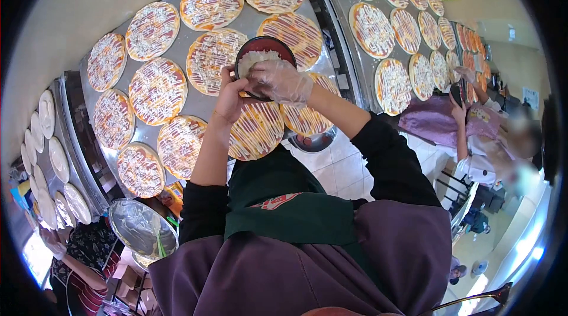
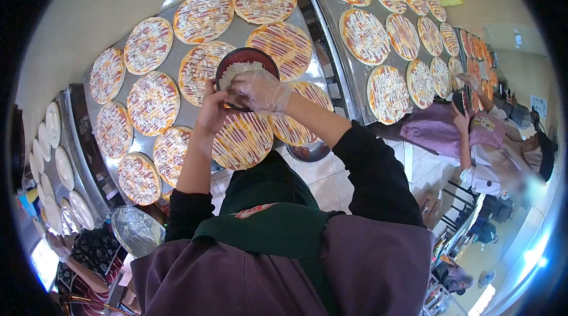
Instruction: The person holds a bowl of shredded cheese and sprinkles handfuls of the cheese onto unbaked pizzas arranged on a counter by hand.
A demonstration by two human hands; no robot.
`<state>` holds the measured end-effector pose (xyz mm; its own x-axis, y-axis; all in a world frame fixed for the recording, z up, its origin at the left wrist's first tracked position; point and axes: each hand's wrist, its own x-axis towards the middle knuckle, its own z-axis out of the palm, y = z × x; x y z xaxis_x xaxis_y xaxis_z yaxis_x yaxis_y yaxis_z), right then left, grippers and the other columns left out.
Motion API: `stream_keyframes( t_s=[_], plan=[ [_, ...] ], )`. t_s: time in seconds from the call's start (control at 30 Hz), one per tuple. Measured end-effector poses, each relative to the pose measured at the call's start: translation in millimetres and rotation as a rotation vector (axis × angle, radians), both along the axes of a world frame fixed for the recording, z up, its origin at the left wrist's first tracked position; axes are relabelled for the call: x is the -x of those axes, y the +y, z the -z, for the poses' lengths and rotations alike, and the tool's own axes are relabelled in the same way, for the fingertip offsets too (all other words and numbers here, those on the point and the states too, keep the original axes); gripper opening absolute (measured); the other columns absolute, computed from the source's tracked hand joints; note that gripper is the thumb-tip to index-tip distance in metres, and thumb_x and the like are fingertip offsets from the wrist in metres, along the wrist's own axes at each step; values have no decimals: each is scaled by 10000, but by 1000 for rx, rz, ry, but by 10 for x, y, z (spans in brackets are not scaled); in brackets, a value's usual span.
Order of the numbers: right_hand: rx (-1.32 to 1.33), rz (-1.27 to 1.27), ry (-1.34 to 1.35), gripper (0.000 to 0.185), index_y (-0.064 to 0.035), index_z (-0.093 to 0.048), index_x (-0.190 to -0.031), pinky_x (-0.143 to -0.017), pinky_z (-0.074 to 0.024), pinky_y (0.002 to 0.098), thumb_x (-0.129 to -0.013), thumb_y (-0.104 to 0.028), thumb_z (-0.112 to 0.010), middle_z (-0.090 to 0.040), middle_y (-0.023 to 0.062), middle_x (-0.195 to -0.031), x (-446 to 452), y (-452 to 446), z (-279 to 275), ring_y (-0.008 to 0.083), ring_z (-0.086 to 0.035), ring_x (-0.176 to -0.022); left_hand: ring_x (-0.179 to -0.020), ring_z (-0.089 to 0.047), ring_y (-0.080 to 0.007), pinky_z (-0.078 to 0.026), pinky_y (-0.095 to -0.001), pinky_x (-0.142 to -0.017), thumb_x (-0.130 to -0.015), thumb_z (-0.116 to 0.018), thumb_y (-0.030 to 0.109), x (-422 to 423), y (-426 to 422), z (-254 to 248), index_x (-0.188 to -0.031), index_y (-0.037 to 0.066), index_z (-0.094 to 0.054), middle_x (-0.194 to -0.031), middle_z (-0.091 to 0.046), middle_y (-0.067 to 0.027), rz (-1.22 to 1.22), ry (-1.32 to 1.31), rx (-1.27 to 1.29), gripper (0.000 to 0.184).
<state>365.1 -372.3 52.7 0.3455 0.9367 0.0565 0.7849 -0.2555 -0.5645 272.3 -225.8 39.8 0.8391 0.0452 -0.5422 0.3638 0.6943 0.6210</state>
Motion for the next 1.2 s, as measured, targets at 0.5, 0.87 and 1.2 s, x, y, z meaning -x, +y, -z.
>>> stream_keyframes(
  t_s=[0.5, 0.87, 1.2],
  plan=[
    [64, 466, 67, 327, -84, -654, -1003, -834, -465, 403, -716, -236, -692, -611, 181, -991, -88, -183, 139, 363, -573, -935, -859, -547, -264, -571, -478, -672, -739, -512, 55, -277, -376, 235, -1197, 96, -242, -999, -452, -132, -49, -58, -113, 534],
    [-377, 820, 1118, 289, -22, -626, -1059, -799, -491, 249, -777, -72, -658, -652, 74, -956, -513, -573, 241, 120, -613, -885, -856, -527, -261, -568, -498, -683, -748, -512, 33, -434, -456, 348, -1214, 100, -213, -1021, -451, -138, -114, 35, -87, 558],
    [208, 1121, 114, 237, -133, -692, -924, -784, -479, 328, -722, -237, -623, -665, 136, -916, -1079, -1005, 685, 268, -633, -831, -810, -537, -208, -567, -477, -687, -738, -466, -8, -122, -89, 184, -1214, 103, -217, -1017, -430, -121, -238, -26, -61, 548]
  ],
)
